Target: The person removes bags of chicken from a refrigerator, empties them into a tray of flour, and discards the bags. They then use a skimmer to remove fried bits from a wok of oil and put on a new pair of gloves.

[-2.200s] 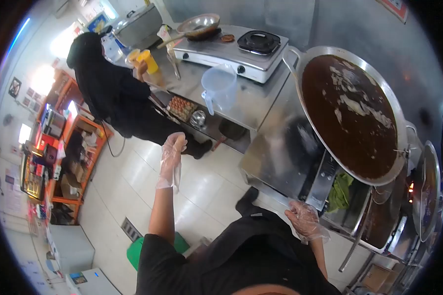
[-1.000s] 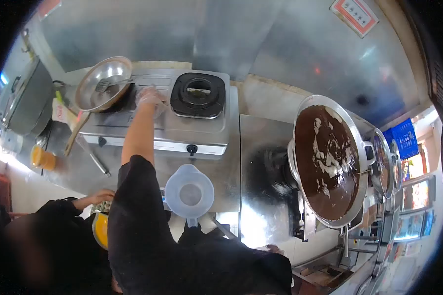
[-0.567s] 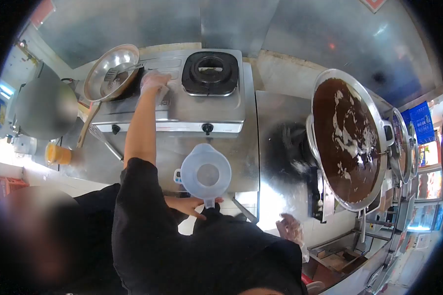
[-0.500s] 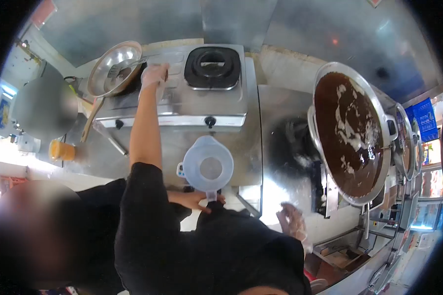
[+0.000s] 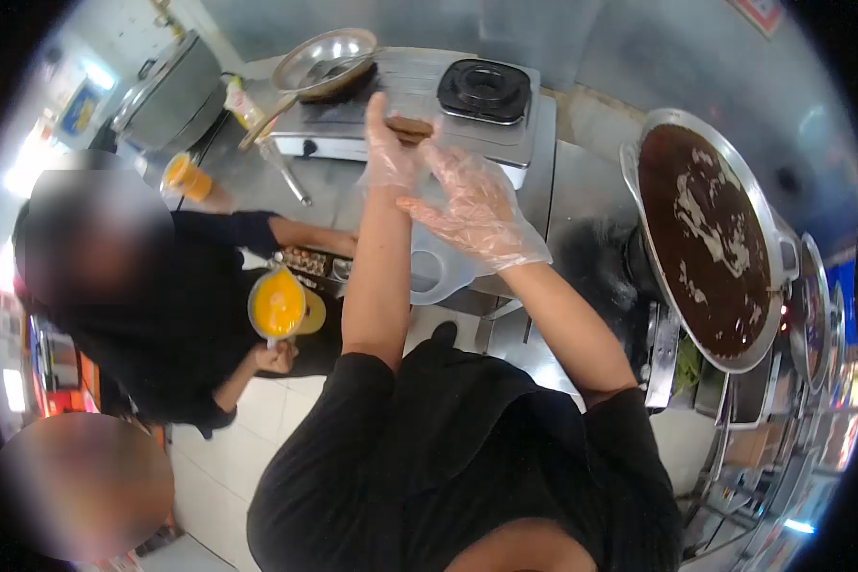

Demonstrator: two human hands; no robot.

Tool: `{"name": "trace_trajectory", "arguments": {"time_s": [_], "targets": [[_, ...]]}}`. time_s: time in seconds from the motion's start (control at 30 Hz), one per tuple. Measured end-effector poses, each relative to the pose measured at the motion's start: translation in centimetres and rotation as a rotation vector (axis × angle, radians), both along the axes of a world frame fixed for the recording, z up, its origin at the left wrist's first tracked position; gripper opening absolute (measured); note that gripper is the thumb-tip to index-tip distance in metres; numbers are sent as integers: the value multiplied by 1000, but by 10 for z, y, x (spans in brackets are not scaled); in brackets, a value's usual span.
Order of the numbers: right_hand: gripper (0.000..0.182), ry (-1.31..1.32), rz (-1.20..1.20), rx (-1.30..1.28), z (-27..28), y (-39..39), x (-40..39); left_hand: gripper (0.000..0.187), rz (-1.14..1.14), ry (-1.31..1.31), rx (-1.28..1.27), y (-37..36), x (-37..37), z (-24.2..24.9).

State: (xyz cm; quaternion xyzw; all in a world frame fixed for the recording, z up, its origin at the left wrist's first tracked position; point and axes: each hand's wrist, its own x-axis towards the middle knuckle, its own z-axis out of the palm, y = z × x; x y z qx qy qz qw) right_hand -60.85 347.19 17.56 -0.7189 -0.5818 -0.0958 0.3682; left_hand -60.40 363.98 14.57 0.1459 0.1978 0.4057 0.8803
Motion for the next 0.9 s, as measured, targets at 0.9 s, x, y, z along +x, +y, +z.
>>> {"name": "trace_trajectory", "arguments": {"time_s": [0.9], "targets": [[27, -20, -463, -581, -92, -35, 64, 43, -635, 408, 514, -117, -29, -102]]}}
